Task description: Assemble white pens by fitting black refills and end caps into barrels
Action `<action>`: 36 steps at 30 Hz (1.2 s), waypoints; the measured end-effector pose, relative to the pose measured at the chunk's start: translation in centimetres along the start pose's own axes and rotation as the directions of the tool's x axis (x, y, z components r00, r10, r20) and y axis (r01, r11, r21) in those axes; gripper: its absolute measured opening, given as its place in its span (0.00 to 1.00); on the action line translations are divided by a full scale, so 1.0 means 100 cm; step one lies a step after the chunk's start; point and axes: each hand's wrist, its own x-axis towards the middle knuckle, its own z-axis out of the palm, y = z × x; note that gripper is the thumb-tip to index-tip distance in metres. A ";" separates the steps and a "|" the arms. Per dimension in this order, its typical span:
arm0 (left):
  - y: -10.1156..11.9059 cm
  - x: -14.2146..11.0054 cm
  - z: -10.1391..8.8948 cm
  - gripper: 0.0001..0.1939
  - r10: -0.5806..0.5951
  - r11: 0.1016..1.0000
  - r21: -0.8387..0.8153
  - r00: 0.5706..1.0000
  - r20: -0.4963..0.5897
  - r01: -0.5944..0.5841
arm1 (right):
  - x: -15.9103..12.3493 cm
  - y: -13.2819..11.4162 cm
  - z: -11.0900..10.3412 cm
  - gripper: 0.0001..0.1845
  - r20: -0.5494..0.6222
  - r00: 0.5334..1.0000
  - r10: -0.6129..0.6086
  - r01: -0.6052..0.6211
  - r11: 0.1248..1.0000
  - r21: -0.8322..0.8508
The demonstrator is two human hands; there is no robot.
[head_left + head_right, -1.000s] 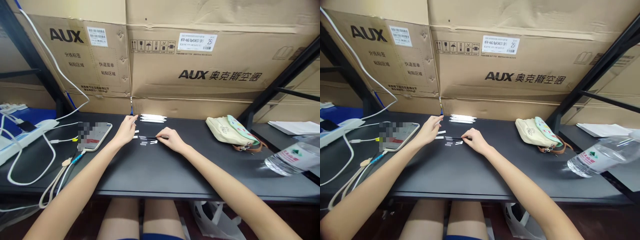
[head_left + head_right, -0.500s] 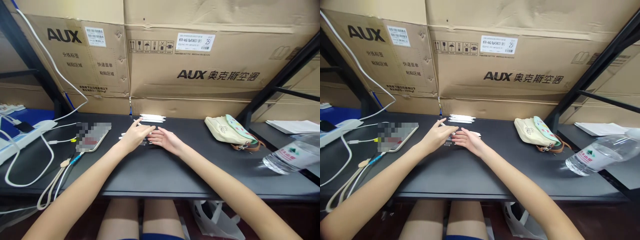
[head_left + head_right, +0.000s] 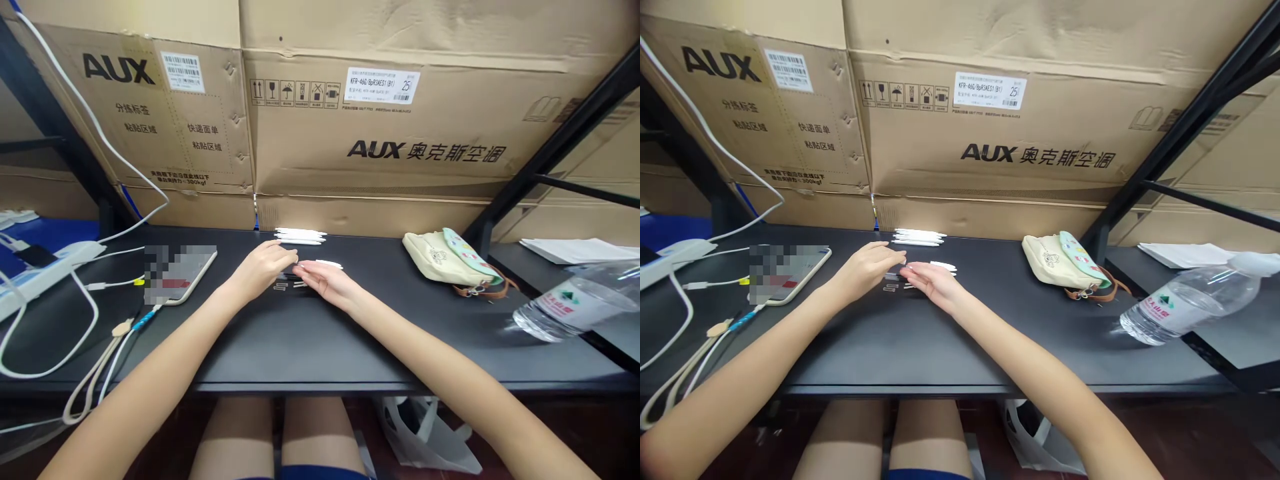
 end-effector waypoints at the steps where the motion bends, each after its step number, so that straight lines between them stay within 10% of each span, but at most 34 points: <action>1: -0.003 -0.001 0.000 0.18 -0.022 1.000 -0.021 1.000 -0.007 0.022 | 0.000 -0.001 0.000 0.05 -0.016 1.000 -0.001 0.001 1.000 -0.013; 5: -0.023 -0.010 -0.001 0.15 -0.243 0.966 -0.106 0.968 -0.060 0.236 | -0.003 -0.004 -0.002 0.02 -0.060 0.998 -0.018 0.012 0.996 -0.087; 10: -0.053 -0.025 0.002 0.11 -0.562 0.791 -0.238 0.823 0.079 0.563 | -0.003 -0.004 -0.007 0.10 -0.073 0.992 -0.099 0.077 0.965 -0.251; 17: -0.052 -0.026 0.001 0.12 -0.609 0.672 -0.302 0.737 0.294 0.676 | -0.001 -0.004 -0.009 0.13 -0.071 0.984 -0.163 0.138 0.952 -0.275; 24: -0.044 -0.023 -0.002 0.13 -0.592 0.713 -0.277 0.764 0.256 0.644 | -0.002 -0.004 -0.009 0.14 -0.060 0.977 -0.205 0.171 0.918 -0.357; 30: -0.006 -0.005 -0.005 0.22 -0.457 0.660 -0.577 0.866 0.200 0.482 | 0.001 0.004 -0.008 0.16 0.068 0.950 -0.305 0.295 0.807 -0.511; 36: 0.005 -0.001 -0.010 0.09 -0.334 0.691 -0.553 0.885 0.326 0.465 | -0.001 0.004 -0.013 0.13 0.168 0.927 -0.335 0.360 0.671 -0.648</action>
